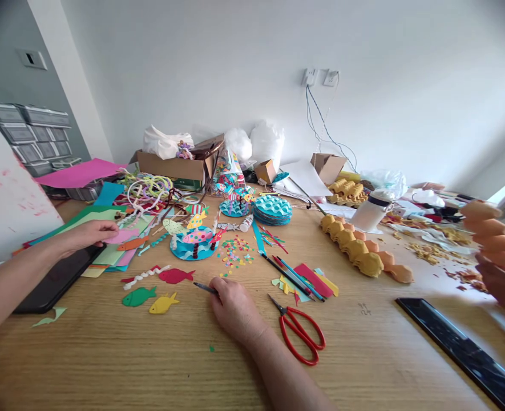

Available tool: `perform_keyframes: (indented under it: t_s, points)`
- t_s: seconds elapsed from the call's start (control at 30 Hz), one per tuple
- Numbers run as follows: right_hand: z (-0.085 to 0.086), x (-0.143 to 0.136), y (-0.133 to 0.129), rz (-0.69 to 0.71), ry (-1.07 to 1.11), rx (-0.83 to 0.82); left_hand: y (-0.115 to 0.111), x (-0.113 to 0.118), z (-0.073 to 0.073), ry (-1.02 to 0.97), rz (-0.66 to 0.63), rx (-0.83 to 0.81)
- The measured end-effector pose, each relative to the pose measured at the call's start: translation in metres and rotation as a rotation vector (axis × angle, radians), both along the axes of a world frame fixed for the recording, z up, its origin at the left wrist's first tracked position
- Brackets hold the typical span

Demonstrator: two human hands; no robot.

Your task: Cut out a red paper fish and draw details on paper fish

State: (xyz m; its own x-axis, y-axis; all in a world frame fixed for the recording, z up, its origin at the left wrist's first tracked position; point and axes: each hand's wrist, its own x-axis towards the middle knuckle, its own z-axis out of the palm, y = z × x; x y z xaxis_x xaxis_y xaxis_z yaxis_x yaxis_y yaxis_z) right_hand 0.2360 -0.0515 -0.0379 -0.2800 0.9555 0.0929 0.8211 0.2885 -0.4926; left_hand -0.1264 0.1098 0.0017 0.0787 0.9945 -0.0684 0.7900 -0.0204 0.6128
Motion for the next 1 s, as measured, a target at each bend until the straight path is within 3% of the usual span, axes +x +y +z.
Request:
perform_keyframes:
  t_s: [0.2, 0.37, 0.53, 0.83, 1.0]
  points:
    - [-0.001, 0.000, 0.002, -0.001, -0.001, 0.006, -0.008, 0.008, 0.015, -0.024, -0.118, -0.010]
    - [-0.004, 0.001, 0.002, -0.011, 0.001, 0.005, -0.044, 0.040, 0.028, -0.059, -0.364, -0.145]
    - [-0.004, 0.002, 0.002, -0.004, -0.010, 0.013, -0.077, 0.055, 0.022, -0.040, -0.524, -0.302]
    - [-0.001, 0.001, 0.001, 0.010, 0.005, -0.014, -0.094, 0.054, 0.009, 0.161, -0.620, -0.355]
    - [-0.001, 0.000, 0.001, 0.007, 0.007, -0.018, -0.075, 0.038, 0.019, 0.315, -0.507, -0.142]
